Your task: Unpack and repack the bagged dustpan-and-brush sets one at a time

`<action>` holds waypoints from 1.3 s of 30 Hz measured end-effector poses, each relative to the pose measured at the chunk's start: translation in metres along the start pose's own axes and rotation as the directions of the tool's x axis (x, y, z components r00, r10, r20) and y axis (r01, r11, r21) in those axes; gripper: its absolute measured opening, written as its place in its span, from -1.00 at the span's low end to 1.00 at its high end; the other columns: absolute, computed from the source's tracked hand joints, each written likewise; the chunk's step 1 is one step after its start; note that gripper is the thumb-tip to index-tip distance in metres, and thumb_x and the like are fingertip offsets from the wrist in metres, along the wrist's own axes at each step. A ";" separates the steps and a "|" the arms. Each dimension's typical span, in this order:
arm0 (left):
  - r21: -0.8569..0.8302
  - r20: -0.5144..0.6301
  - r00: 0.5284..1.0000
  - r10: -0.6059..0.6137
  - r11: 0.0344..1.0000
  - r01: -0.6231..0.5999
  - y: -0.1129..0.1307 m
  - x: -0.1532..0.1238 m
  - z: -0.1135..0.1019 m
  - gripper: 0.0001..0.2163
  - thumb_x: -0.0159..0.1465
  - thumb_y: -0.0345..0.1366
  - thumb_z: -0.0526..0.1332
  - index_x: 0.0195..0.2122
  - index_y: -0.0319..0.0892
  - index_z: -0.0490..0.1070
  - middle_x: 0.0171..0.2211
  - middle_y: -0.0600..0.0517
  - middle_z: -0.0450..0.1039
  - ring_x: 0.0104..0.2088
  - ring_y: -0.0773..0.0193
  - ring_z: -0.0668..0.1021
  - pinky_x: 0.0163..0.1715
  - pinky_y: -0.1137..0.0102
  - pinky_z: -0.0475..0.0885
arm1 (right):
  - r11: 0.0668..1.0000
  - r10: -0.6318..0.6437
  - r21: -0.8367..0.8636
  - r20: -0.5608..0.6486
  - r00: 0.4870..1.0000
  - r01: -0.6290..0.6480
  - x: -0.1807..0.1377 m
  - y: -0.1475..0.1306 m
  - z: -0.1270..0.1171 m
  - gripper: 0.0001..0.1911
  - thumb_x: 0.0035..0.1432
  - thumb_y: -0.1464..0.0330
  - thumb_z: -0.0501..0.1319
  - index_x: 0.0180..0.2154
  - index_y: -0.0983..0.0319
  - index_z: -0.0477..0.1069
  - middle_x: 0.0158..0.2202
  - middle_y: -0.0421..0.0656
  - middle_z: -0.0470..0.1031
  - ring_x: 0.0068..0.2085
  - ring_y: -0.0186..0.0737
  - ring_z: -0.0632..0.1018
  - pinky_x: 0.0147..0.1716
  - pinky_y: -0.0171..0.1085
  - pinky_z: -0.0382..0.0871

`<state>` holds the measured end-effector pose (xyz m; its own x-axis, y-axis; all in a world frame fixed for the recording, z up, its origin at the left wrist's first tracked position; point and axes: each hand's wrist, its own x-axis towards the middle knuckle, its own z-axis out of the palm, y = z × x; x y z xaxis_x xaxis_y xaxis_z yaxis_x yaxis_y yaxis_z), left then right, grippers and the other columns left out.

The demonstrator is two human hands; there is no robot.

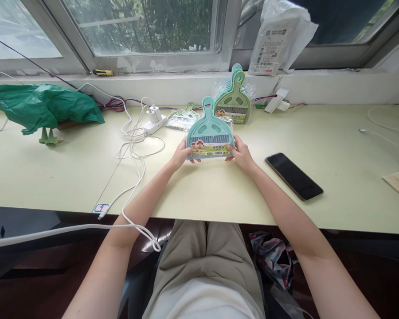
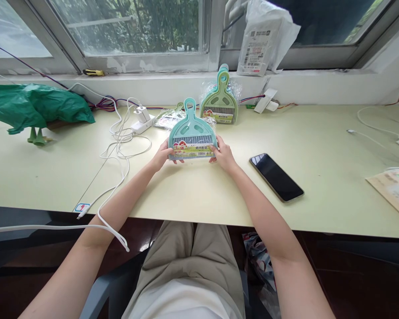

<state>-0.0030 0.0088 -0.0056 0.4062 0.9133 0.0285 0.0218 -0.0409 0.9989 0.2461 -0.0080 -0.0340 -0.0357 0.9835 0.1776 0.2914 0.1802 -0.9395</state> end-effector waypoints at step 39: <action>0.003 0.005 0.998 -0.066 0.998 0.066 -0.009 0.007 -0.015 -0.56 -0.16 -0.39 0.05 -0.17 -0.17 0.16 -0.51 0.07 0.46 -0.73 0.30 0.46 -0.81 0.51 0.09 | 0.996 0.084 -0.016 0.418 0.905 -0.085 -0.006 -0.010 -0.013 0.12 -0.10 0.40 0.34 0.36 0.02 -0.26 0.17 0.05 0.34 -0.41 -0.28 0.59 -0.54 -0.27 0.54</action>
<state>-0.0140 0.0215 -0.0134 0.4084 0.9120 -0.0377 0.0515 0.0182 0.9985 0.2557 -0.0159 -0.0215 -0.4075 0.9123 -0.0405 0.3090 0.0960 -0.9462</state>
